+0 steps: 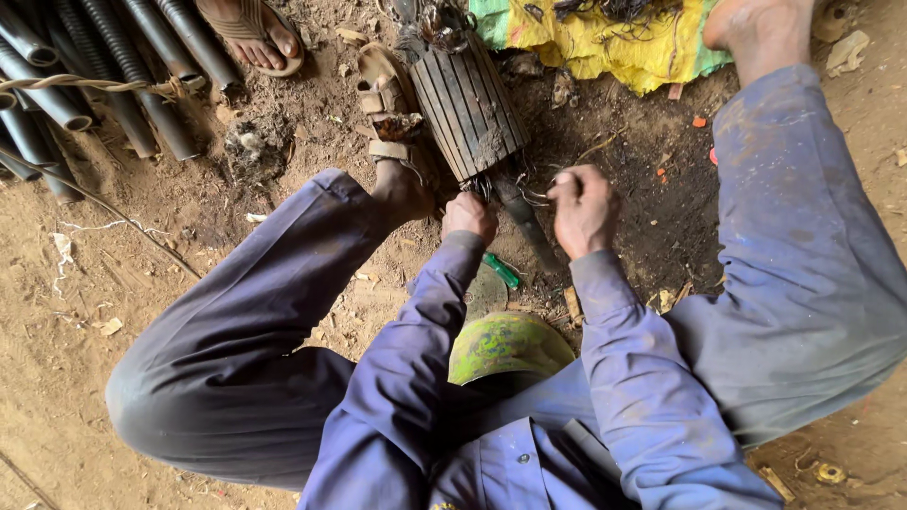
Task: The person sits on the ground and uses a screwdriver to pry burned copper windings out of an electric motor armature, pulling the wiring loose by hand and tossing the extracted copper onto a sack beside them.
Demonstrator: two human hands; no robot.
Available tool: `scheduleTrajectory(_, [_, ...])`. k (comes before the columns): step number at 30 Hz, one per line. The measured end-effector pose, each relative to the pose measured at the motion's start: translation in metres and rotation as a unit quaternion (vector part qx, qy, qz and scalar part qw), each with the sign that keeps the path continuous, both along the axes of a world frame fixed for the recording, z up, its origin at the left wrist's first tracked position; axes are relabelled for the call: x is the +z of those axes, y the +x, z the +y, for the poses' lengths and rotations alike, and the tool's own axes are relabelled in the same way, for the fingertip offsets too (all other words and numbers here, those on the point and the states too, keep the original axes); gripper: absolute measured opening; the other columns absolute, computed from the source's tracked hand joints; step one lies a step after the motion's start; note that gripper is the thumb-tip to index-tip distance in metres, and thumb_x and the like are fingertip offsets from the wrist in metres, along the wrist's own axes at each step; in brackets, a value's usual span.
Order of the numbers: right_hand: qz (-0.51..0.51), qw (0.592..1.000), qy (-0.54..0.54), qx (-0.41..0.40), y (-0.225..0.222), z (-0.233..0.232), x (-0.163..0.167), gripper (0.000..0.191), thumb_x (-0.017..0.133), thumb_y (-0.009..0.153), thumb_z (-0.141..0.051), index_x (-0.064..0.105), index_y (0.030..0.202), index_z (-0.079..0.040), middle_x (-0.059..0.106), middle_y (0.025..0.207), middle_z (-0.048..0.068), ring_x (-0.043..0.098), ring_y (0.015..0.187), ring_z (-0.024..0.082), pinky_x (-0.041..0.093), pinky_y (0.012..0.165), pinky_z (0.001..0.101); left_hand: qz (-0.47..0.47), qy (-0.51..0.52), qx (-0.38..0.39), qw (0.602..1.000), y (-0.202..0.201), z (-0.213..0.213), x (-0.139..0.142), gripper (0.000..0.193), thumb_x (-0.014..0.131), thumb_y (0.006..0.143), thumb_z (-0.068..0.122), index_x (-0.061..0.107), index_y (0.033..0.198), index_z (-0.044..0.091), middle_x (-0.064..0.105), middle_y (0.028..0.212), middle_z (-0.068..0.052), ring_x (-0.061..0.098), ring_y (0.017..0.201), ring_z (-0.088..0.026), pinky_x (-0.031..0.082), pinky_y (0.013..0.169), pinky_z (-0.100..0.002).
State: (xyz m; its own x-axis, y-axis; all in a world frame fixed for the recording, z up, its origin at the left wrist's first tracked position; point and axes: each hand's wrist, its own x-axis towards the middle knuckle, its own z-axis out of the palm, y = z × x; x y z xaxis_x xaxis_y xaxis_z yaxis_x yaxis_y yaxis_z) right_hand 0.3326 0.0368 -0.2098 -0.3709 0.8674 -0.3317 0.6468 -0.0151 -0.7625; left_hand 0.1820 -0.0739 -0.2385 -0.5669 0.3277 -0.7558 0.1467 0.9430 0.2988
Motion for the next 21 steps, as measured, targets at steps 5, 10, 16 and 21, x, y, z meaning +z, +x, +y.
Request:
scheduleTrajectory(5, [-0.067,0.991,-0.106,0.046,-0.033,-0.040,-0.006,0.020,0.063,0.099,-0.024,0.072,0.093,-0.007,0.074,0.083,0.005,0.069,0.071,0.017,0.056,0.065,0.0337,-0.140,-0.004,0.062,0.988,-0.023,-0.004,0.009,0.037,0.069,0.091,0.039,0.075,0.101,0.004,0.083,0.092,-0.016,0.080,0.071,-0.021,0.065,0.069,-0.034])
scheduleTrajectory(10, [0.084,0.899,-0.395,-0.172,-0.071,-0.067,-0.026,0.028,0.063,0.099,-0.032,0.070,0.092,-0.006,0.069,0.090,0.011,0.064,0.077,0.020,0.056,0.072,0.0394,-0.111,-0.068,-0.001,0.992,-0.036,-0.004,0.001,0.043,0.068,0.096,0.045,0.073,0.100,0.003,0.077,0.087,-0.015,0.074,0.064,-0.020,0.063,0.064,-0.036])
scheduleTrajectory(16, [0.108,0.899,-0.368,-0.210,-0.078,-0.060,-0.042,0.024,0.072,0.096,-0.028,0.066,0.097,-0.005,0.068,0.095,0.011,0.064,0.090,0.023,0.051,0.090,0.0468,-0.196,0.117,0.084,0.970,-0.032,-0.018,-0.014,0.032,0.070,0.095,0.030,0.078,0.096,-0.001,0.075,0.080,-0.018,0.070,0.062,-0.024,0.056,0.058,-0.037])
scheduleTrajectory(21, [0.076,0.871,-0.431,-0.222,-0.073,-0.055,-0.055,0.028,0.077,0.097,-0.024,0.062,0.090,-0.001,0.060,0.081,0.012,0.054,0.074,0.029,0.046,0.068,0.0517,-0.198,0.115,0.113,0.967,-0.040,-0.026,-0.017,0.032,0.070,0.097,0.030,0.075,0.099,-0.001,0.074,0.079,-0.014,0.067,0.066,-0.023,0.053,0.060,-0.037])
